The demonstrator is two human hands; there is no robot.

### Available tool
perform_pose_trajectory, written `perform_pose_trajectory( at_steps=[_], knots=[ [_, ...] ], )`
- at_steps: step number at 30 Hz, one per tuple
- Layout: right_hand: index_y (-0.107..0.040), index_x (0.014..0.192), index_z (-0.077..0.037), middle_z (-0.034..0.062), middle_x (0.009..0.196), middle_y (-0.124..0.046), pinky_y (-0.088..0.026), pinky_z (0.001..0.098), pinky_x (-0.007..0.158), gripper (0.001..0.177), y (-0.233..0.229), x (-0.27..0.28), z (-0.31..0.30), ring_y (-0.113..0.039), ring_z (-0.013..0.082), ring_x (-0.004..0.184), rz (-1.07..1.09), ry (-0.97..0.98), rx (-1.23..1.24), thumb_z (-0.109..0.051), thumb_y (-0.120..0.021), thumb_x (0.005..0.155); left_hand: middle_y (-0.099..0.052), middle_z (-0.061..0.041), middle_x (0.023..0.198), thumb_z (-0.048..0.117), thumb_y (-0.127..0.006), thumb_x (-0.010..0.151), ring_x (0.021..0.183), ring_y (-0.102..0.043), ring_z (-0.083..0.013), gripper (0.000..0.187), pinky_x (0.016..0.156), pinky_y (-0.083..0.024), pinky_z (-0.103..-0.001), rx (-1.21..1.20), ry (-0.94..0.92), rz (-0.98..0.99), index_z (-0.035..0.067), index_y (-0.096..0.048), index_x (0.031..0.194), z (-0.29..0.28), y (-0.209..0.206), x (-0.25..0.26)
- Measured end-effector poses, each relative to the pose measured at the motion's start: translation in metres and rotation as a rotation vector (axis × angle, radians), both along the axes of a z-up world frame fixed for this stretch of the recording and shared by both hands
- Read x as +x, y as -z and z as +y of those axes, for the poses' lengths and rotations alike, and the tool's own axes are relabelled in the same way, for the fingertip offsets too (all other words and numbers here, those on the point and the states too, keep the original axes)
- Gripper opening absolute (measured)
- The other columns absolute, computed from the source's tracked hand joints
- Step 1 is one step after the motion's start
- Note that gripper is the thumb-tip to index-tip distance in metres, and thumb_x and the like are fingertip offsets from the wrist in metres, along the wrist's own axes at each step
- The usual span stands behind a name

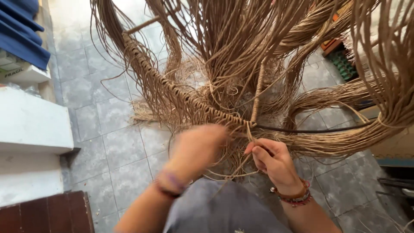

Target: Weaving and knotting natural fiber strands onto a circular frame to create a decorative object

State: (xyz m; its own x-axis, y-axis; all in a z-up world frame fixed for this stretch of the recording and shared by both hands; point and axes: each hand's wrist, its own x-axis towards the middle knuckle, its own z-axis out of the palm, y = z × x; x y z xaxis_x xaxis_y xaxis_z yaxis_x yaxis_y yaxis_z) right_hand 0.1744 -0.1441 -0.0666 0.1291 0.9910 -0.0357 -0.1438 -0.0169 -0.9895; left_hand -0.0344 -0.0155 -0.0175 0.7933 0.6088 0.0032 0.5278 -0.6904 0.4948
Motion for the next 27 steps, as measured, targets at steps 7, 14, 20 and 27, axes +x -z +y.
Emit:
perform_pose_trajectory(
  at_steps=[7, 14, 20, 27],
  knots=[
    [-0.072, 0.089, 0.013, 0.0024, 0.039, -0.036, -0.032, 0.0178, 0.033, 0.023, 0.021, -0.011, 0.005, -0.032, 0.0069, 0.032, 0.12, 0.106, 0.102, -0.004, -0.06, 0.098, -0.067, -0.01, 0.089, 0.016, -0.053, 0.097, 0.077, -0.067, -0.0295, 0.017, 0.064, -0.053, -0.039, 0.631, -0.284, 0.125, 0.014, -0.062, 0.112, 0.003, 0.003, -0.017],
    [-0.072, 0.091, 0.014, 0.0031, 0.037, -0.036, -0.03, 0.0173, 0.032, 0.025, 0.024, -0.008, 0.0, -0.031, 0.0065, 0.031, 0.144, 0.129, 0.103, -0.007, -0.059, 0.099, -0.071, -0.002, 0.083, 0.031, -0.066, 0.089, 0.081, -0.072, -0.029, 0.016, 0.07, -0.056, -0.041, 0.432, -0.213, 0.195, 0.023, -0.069, 0.103, 0.021, 0.046, -0.09],
    [-0.071, 0.092, 0.015, 0.0014, 0.042, -0.036, -0.033, 0.0195, 0.033, 0.026, 0.035, -0.018, 0.007, -0.034, 0.0064, 0.033, 0.21, 0.13, 0.124, -0.008, -0.06, 0.1, -0.067, -0.01, 0.121, 0.021, -0.075, 0.083, 0.116, -0.062, -0.0333, 0.049, 0.098, -0.047, -0.044, 0.524, -0.183, -0.056, 0.017, -0.062, 0.131, 0.003, 0.005, -0.035],
    [-0.069, 0.092, 0.009, -0.0009, 0.058, -0.034, -0.043, 0.023, 0.039, 0.027, 0.055, -0.024, 0.007, -0.048, 0.0094, 0.038, 0.3, 0.221, 0.239, -0.014, -0.06, 0.104, -0.065, -0.003, 0.143, 0.044, -0.048, 0.103, 0.141, -0.055, -0.0256, 0.046, 0.125, -0.031, -0.043, 0.319, 0.176, -0.797, 0.02, -0.066, 0.138, -0.024, 0.031, 0.031]
  ],
)
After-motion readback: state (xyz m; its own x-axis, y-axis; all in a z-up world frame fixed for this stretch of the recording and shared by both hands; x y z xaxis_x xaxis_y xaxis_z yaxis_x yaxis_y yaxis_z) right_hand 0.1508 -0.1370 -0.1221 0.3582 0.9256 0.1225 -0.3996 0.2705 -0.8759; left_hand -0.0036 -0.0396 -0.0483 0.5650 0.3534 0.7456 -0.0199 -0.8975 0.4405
